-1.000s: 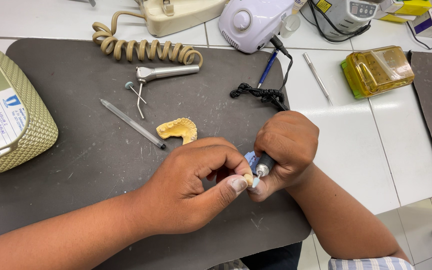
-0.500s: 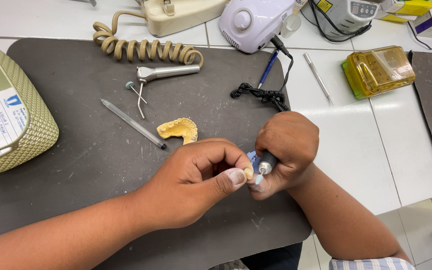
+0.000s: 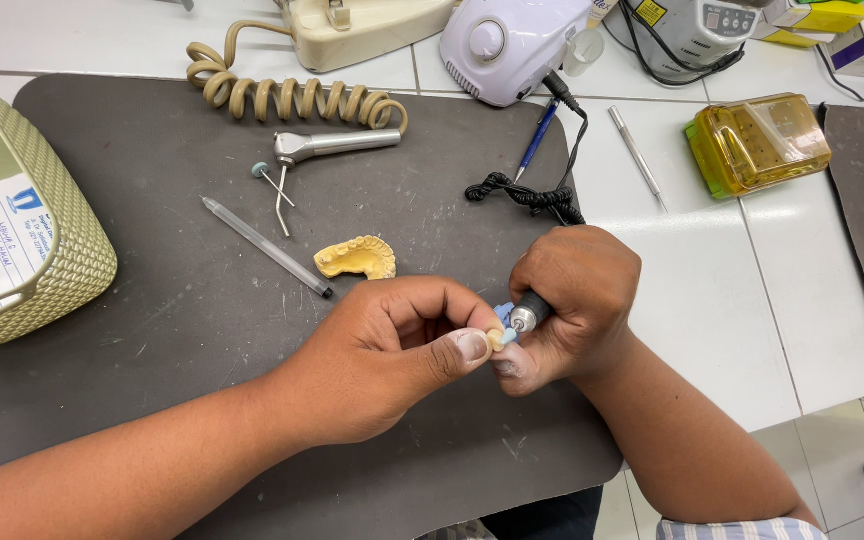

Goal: The person uses a rotary handpiece to grind and shape a yellow dental mold and a small tooth-shaped insert. They repeatedly check the fit of the insert into the mold, then use a fine metal tool to scrape and refine the mold's interior surface.

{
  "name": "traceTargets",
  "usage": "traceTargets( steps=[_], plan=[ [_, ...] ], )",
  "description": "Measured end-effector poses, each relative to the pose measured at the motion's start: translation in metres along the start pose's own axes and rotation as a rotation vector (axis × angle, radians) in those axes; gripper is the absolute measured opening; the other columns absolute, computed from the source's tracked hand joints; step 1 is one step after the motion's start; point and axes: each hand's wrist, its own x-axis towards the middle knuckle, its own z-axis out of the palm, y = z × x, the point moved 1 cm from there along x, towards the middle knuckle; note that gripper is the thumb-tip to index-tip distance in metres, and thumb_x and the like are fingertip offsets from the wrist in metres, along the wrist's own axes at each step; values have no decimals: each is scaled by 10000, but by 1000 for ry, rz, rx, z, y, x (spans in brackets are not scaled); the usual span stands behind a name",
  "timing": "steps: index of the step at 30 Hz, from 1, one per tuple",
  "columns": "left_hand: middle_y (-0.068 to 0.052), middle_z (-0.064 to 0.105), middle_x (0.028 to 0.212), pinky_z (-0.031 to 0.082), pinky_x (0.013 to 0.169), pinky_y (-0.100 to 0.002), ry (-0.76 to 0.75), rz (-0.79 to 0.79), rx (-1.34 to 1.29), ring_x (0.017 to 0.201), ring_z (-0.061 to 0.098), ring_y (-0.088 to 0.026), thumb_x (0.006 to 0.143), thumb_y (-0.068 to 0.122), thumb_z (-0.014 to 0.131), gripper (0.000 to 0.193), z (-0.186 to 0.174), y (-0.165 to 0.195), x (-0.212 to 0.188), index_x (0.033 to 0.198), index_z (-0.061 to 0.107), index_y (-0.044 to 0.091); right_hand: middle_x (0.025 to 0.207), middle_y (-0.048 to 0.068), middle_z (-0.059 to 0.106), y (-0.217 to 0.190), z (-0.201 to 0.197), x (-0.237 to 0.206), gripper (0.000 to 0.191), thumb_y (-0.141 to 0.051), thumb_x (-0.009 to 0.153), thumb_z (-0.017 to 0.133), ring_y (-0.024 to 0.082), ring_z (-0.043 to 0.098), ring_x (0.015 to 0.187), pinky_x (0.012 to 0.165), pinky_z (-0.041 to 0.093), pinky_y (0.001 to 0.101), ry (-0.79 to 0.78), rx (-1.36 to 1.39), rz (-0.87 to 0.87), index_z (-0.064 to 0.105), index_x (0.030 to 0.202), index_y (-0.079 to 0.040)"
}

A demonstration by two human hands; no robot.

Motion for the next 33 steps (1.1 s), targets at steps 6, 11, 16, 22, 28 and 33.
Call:
traceTargets(
  steps=[6,11,16,22,28,33],
  plan=[
    [-17,701,990,558,820,-241,13,-1,-7,904,641,-53,1017,237,637,256,1,1,0,1110,684,3,538,-16,369,1,0,0,585,-636,857,631,150,424,470,424,297,292,4,12,-7,454,629,-128],
    [-11,696,960,550,774,-236,30,-1,32,864,627,-46,1020,228,639,249,1,2,0,1102,689,-1,550,-12,380,1,0,1,545,-590,867,646,158,448,485,439,316,294,-8,4,-16,460,642,-129],
    [-4,698,948,549,755,-229,41,-4,63,847,625,-40,1013,200,641,218,1,4,1,1098,688,4,552,-9,393,1,-1,1,533,-584,860,642,160,453,488,439,316,298,-14,5,-13,466,647,-128],
    [-5,700,949,553,750,-224,35,24,94,848,632,-38,1010,190,647,205,2,5,1,1098,684,9,545,-13,403,3,0,1,553,-605,854,641,153,456,479,423,314,295,-2,2,-25,470,633,-127],
    [-5,702,929,546,721,-218,36,29,122,821,629,-34,1010,194,646,198,2,8,1,1095,687,19,557,1,410,3,0,2,579,-635,849,610,161,456,485,424,315,296,5,-7,-28,466,636,-117],
    [-7,699,912,526,682,-213,46,19,168,786,611,-34,1000,168,649,178,2,11,0,1084,696,18,571,10,423,3,-1,3,551,-592,860,642,175,474,499,439,333,301,-4,1,-41,470,647,-114]
  ],
)
